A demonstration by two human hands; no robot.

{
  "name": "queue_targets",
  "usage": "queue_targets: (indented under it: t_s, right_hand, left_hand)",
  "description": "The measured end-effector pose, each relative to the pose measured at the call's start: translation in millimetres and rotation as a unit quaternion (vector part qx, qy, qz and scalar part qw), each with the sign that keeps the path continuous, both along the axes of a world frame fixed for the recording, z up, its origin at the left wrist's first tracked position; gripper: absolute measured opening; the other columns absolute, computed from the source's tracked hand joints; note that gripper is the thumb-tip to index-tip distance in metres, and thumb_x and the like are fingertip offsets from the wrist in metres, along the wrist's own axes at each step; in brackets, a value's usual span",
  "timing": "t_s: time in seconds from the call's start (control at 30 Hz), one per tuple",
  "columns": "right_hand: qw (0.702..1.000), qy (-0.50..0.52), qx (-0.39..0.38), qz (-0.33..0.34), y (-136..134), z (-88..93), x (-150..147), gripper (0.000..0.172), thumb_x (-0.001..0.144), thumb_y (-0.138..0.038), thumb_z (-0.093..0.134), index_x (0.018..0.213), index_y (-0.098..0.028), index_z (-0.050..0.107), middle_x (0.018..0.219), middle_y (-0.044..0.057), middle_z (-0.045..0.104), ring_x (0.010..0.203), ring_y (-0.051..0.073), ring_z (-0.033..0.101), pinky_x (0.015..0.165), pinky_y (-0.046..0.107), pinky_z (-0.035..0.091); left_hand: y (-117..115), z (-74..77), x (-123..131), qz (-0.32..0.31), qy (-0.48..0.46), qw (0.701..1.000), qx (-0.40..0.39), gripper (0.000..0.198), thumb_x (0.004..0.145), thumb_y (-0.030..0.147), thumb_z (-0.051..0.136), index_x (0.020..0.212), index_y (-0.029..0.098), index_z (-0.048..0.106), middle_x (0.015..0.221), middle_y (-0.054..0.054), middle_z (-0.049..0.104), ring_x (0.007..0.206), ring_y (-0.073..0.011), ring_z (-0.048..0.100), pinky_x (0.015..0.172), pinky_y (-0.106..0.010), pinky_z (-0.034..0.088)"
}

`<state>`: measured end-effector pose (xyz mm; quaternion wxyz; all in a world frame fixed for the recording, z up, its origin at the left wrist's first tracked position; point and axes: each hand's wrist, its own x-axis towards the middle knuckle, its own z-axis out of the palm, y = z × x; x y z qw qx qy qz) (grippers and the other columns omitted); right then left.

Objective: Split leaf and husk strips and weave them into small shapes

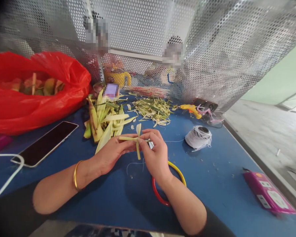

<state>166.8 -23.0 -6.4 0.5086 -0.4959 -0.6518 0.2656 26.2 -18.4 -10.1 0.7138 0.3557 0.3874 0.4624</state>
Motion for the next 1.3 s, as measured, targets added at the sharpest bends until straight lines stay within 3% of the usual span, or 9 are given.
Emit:
queue_targets:
  t_s: [0.33,0.47,0.67,1.0,1.1,1.17,1.3]
  right_hand:
    - [1.000,-0.001,-0.015,-0.008,2,-1.5,3,0.008,0.074,-0.024,0.066,0.067,-0.022,0.065,0.093,0.006,0.067,0.094,0.022,0.061,0.084,0.036,0.046]
    - [1.000,0.006,-0.025,-0.005,2,-0.9,3,0.009,0.074,-0.025,0.065,0.067,-0.022,0.063,0.093,0.006,0.067,0.090,0.021,0.062,0.082,0.035,0.047]
    - [1.000,0.005,-0.019,-0.001,3,-1.5,3,0.009,0.074,-0.023,0.065,0.066,-0.022,0.063,0.088,0.005,0.067,0.088,0.020,0.062,0.079,0.034,0.047]
    - [0.992,-0.097,0.078,0.021,6,-1.7,7,0.009,0.081,-0.018,0.061,0.077,-0.023,0.067,0.085,0.004,0.067,0.084,0.019,0.063,0.079,0.035,0.049]
    - [0.966,-0.194,0.165,0.047,6,8.9,16,0.017,0.084,-0.014,0.057,0.094,-0.023,0.067,0.098,0.006,0.066,0.094,0.020,0.061,0.086,0.038,0.046]
    - [0.927,-0.285,0.228,0.087,7,18.0,21,0.021,0.086,-0.012,0.054,0.100,-0.023,0.065,0.101,0.007,0.063,0.097,0.021,0.059,0.087,0.039,0.044]
    - [0.853,-0.412,0.280,0.156,6,25.8,24,0.018,0.089,-0.013,0.050,0.093,-0.020,0.066,0.088,0.007,0.063,0.081,0.018,0.057,0.079,0.035,0.042]
  left_hand:
    - [-3,1.2,0,-0.009,-0.018,1.000,0.001,0.025,0.061,0.017,0.076,0.085,0.012,0.074,0.081,-0.006,0.073,0.075,-0.0185,0.068,0.079,-0.032,0.052]
    - [-3,0.2,-1,-0.014,-0.016,1.000,-0.003,0.023,0.064,0.023,0.073,0.084,0.012,0.074,0.073,-0.006,0.073,0.072,-0.0191,0.068,0.076,-0.032,0.053]
    - [-3,0.2,-1,-0.023,0.014,1.000,0.008,0.025,0.070,0.032,0.072,0.084,0.012,0.073,0.078,-0.008,0.074,0.070,-0.0185,0.068,0.072,-0.030,0.053]
    - [-1,-1.0,-1,-0.005,0.015,1.000,0.018,0.026,0.069,0.036,0.074,0.080,0.012,0.073,0.073,-0.007,0.073,0.064,-0.0164,0.067,0.068,-0.029,0.053]
    - [-1,0.9,-1,0.025,0.004,1.000,0.015,0.025,0.069,0.034,0.074,0.079,0.011,0.073,0.072,-0.007,0.072,0.064,-0.0172,0.067,0.068,-0.031,0.054]
    - [0,1.7,-1,0.040,0.001,0.999,0.011,0.024,0.069,0.033,0.073,0.079,0.011,0.072,0.073,-0.007,0.072,0.065,-0.0175,0.067,0.068,-0.031,0.054]
    - [1,1.2,-2,0.053,-0.001,0.999,0.012,0.019,0.070,0.030,0.072,0.073,0.012,0.072,0.068,-0.005,0.070,0.063,-0.0142,0.065,0.069,-0.029,0.053]
